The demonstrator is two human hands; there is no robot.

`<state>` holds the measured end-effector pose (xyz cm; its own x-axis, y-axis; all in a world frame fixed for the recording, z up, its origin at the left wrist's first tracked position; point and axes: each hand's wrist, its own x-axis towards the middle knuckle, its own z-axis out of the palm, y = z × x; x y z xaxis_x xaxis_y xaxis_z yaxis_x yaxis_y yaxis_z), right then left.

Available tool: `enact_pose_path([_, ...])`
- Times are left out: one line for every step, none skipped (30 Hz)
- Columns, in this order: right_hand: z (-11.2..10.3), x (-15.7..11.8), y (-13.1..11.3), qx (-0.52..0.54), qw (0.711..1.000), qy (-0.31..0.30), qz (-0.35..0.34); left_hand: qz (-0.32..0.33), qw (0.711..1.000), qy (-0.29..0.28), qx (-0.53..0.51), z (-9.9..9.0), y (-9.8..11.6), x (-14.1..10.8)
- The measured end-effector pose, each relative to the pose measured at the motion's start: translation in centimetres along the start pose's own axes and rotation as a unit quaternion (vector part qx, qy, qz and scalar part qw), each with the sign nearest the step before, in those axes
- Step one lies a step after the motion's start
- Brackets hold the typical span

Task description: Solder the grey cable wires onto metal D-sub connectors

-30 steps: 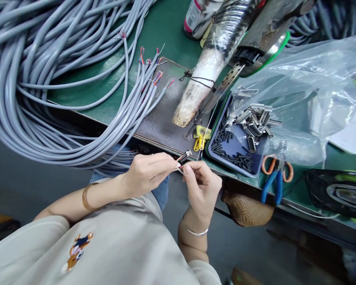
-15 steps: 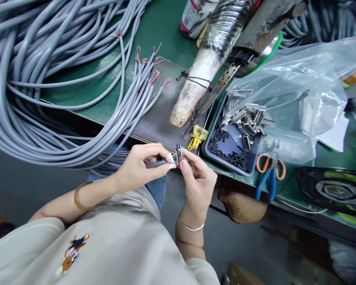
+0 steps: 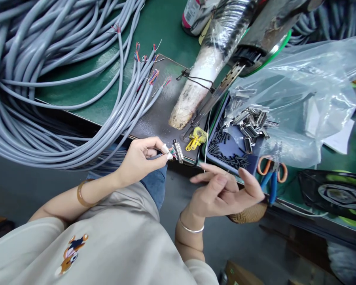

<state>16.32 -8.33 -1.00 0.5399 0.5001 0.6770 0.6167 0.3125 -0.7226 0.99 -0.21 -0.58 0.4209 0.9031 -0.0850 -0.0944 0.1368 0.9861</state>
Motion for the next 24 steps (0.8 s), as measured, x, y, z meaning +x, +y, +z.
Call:
enact_pose_path([0.0, -0.1, 0.1, -0.016, 1.0, -0.026, 0.002, 0.0, 1.0, 0.002, -0.003, 0.0, 0.0, 0.2])
enact_pose_path([0.0, -0.3, 0.2, -0.031, 0.998, -0.057, 0.0, 0.002, 1.0, 0.004, -0.006, 0.0, 0.0, 0.3])
enact_pose_path([0.1, -0.4, 0.2, -0.045, 0.995, -0.091, -0.006, 0.005, 1.0, 0.007, -0.006, 0.0, 0.0, 0.4])
enact_pose_path([0.1, -0.5, 0.4, -0.059, 0.99, -0.127, -0.016, 0.009, 1.0, 0.01, -0.003, 0.1, -0.1, 0.6])
enact_pose_path([0.2, -0.6, 0.5, -0.071, 0.985, -0.157, -0.028, 0.015, 1.0, 0.015, 0.003, 0.2, -0.1, 0.7])
enact_pose_path([0.4, -0.6, 0.6, -0.081, 0.98, -0.177, -0.038, 0.024, 0.999, 0.023, 0.013, 0.3, -0.2, 0.8])
enact_pose_path([0.6, -0.7, 0.8, -0.087, 0.978, -0.186, -0.044, 0.036, 0.998, 0.032, 0.028, 0.4, -0.2, 0.9])
enact_pose_path([0.8, -0.6, 0.9, -0.09, 0.977, -0.187, -0.047, 0.053, 0.997, 0.041, 0.047, 0.5, -0.3, 0.9])
enact_pose_path([1.0, -0.6, 1.0, -0.09, 0.978, -0.181, -0.047, 0.072, 0.994, 0.052, 0.069, 0.6, -0.4, 1.0])
enact_pose_path([1.2, -0.5, 1.1, -0.09, 0.98, -0.174, -0.046, 0.095, 0.989, 0.06, 0.092, 0.7, -0.5, 1.1])
enact_pose_path([1.4, -0.4, 1.2, -0.091, 0.98, -0.169, -0.044, 0.119, 0.984, 0.066, 0.115, 0.8, -0.5, 1.2])
enact_pose_path([1.6, -0.3, 1.2, -0.091, 0.981, -0.166, -0.043, 0.143, 0.978, 0.069, 0.136, 0.9, -0.6, 1.3])
enact_pose_path([1.7, -0.1, 1.2, -0.089, 0.981, -0.164, -0.042, 0.166, 0.972, 0.071, 0.153, 0.9, -0.6, 1.4])
enact_pose_path([1.8, 0.1, 1.2, -0.087, 0.982, -0.165, -0.04, 0.187, 0.966, 0.072, 0.166, 0.9, -0.5, 1.5])
enact_pose_path([1.9, 0.3, 1.2, -0.084, 0.982, -0.166, -0.039, 0.204, 0.96, 0.072, 0.175, 0.9, -0.5, 1.6])
enact_pose_path([1.9, 0.5, 1.2, -0.081, 0.982, -0.166, -0.038, 0.217, 0.956, 0.072, 0.182, 0.9, -0.4, 1.7])
enact_pose_path([2.0, 0.7, 1.2, -0.079, 0.982, -0.166, -0.037, 0.225, 0.954, 0.071, 0.186, 1.0, -0.3, 1.9])
enact_pose_path([2.0, 0.9, 1.2, -0.078, 0.982, -0.165, -0.038, 0.23, 0.952, 0.07, 0.188, 1.0, -0.2, 2.0])
enact_pose_path([2.1, 1.0, 1.3, -0.079, 0.983, -0.164, -0.039, 0.232, 0.952, 0.069, 0.189, 1.0, -0.1, 2.1])
enact_pose_path([2.2, 1.2, 1.3, -0.08, 0.983, -0.162, -0.04, 0.232, 0.952, 0.068, 0.19, 1.0, 0.0, 2.2])
enact_pose_path([2.3, 1.3, 1.3, -0.082, 0.983, -0.161, -0.04, 0.231, 0.952, 0.069, 0.19, 1.0, 0.1, 2.3])
enact_pose_path([2.4, 1.4, 1.4, -0.083, 0.983, -0.16, -0.041, 0.231, 0.952, 0.071, 0.19, 1.1, 0.2, 2.4])
enact_pose_path([2.5, 1.5, 1.4, -0.084, 0.983, -0.161, -0.042, 0.232, 0.951, 0.075, 0.191, 1.1, 0.2, 2.5])
enact_pose_path([2.6, 1.6, 1.4, -0.084, 0.982, -0.161, -0.044, 0.232, 0.95, 0.078, 0.192, 1.2, 0.2, 2.5])
